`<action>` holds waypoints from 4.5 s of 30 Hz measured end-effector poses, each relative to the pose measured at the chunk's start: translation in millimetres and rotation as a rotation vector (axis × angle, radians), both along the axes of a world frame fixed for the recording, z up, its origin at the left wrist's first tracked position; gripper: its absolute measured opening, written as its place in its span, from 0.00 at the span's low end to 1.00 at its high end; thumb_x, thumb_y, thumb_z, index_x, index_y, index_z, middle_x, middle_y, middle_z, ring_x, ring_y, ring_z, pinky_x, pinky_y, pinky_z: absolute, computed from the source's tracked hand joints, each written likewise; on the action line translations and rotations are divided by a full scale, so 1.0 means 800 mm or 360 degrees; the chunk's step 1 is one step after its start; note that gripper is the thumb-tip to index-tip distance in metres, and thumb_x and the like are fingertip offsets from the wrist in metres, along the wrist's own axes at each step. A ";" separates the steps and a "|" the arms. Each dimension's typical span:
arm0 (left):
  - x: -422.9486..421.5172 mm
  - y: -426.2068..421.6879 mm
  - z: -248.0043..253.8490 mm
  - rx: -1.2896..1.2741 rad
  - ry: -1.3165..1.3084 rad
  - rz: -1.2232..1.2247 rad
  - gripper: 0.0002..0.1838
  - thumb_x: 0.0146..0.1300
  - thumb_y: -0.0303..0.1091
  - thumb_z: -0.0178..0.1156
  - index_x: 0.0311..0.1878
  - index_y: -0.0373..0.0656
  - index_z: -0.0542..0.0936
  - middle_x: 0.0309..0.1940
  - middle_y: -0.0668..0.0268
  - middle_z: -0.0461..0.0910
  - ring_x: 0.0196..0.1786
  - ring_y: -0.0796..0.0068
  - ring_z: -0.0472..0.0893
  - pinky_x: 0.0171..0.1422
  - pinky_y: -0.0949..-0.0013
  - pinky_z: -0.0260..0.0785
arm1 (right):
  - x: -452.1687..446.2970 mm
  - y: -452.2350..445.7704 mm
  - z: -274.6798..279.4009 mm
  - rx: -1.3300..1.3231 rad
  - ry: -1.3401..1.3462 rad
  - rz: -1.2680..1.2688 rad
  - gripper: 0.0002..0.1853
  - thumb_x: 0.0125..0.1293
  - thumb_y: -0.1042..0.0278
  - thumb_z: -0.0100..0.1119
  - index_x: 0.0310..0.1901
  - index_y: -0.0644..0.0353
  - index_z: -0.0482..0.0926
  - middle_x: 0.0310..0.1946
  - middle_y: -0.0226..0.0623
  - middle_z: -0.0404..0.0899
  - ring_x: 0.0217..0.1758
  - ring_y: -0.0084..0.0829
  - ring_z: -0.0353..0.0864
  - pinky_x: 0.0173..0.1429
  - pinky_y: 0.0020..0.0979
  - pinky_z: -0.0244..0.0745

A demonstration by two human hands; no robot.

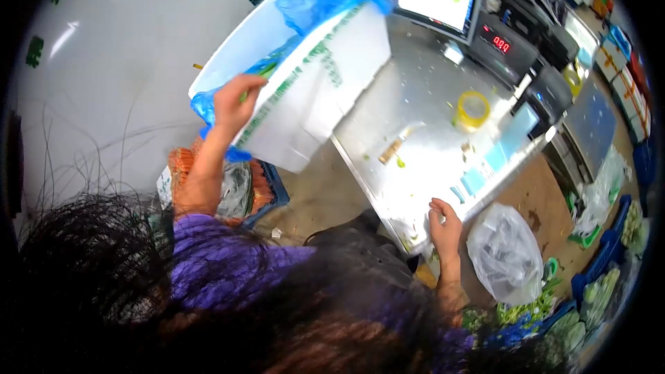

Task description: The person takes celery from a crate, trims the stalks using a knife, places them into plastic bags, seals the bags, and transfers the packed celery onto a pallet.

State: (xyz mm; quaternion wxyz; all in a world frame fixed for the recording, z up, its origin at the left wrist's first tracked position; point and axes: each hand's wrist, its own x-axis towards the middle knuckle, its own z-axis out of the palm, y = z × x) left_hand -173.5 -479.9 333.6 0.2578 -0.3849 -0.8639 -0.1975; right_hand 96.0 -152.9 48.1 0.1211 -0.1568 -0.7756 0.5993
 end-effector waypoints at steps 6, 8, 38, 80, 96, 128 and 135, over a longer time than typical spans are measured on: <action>-0.239 -0.119 0.012 -0.0375 -0.1738 -0.0102 0.09 0.59 0.32 0.54 0.39 0.42 0.80 0.34 0.68 0.79 0.37 0.78 0.77 0.40 0.73 0.69 | -0.153 -0.137 0.187 0.0115 -0.0094 0.0117 0.11 0.58 0.74 0.56 0.44 0.64 0.78 0.37 0.40 0.82 0.41 0.28 0.81 0.46 0.26 0.72; -0.296 -0.146 -0.057 -0.0709 -0.2189 -0.0149 0.15 0.55 0.43 0.57 0.38 0.41 0.80 0.32 0.66 0.79 0.33 0.76 0.76 0.38 0.70 0.69 | -0.209 -0.174 0.249 0.0233 -0.0069 0.0167 0.11 0.57 0.75 0.56 0.42 0.62 0.79 0.37 0.38 0.81 0.41 0.30 0.81 0.46 0.27 0.73; -0.254 -0.136 -0.146 -0.2059 -0.3086 -0.0328 0.49 0.49 0.64 0.58 0.60 0.29 0.60 0.46 0.49 0.76 0.43 0.57 0.80 0.48 0.64 0.73 | -0.420 -0.328 0.337 0.1186 0.0878 0.0925 0.12 0.36 0.63 0.59 0.28 0.51 0.81 0.22 0.25 0.70 0.31 0.26 0.71 0.57 0.39 0.62; -0.164 -0.071 -0.142 -0.0015 -0.2871 -0.0173 0.31 0.55 0.47 0.59 0.60 0.47 0.64 0.47 0.66 0.73 0.45 0.75 0.74 0.43 0.71 0.68 | -0.424 -0.268 0.272 0.0978 0.1244 0.0769 0.05 0.43 0.63 0.58 0.21 0.51 0.73 0.20 0.28 0.67 0.28 0.30 0.69 0.50 0.34 0.66; -0.092 -0.169 0.107 0.1029 -0.2915 0.0115 0.42 0.47 0.43 0.68 0.63 0.37 0.60 0.52 0.58 0.73 0.51 0.66 0.76 0.55 0.63 0.70 | -0.405 -0.264 0.295 0.0545 0.0864 0.0787 0.09 0.55 0.65 0.57 0.39 0.51 0.80 0.34 0.30 0.77 0.43 0.33 0.74 0.61 0.39 0.62; 0.170 0.075 -0.382 -0.0480 -0.1974 -0.0869 0.30 0.58 0.46 0.53 0.61 0.42 0.62 0.50 0.58 0.73 0.51 0.62 0.75 0.55 0.63 0.66 | -0.030 -0.054 0.021 -0.1267 0.0839 -0.0246 0.38 0.48 0.71 0.63 0.61 0.65 0.56 0.39 0.39 0.73 0.42 0.31 0.74 0.48 0.33 0.72; 0.180 0.157 -0.273 -0.0353 -0.2689 -0.1282 0.38 0.50 0.44 0.63 0.63 0.40 0.60 0.53 0.59 0.71 0.53 0.63 0.72 0.56 0.62 0.66 | -0.020 -0.064 0.037 -0.1362 0.1051 -0.0395 0.21 0.50 0.72 0.65 0.46 0.63 0.71 0.36 0.33 0.75 0.37 0.26 0.76 0.42 0.28 0.73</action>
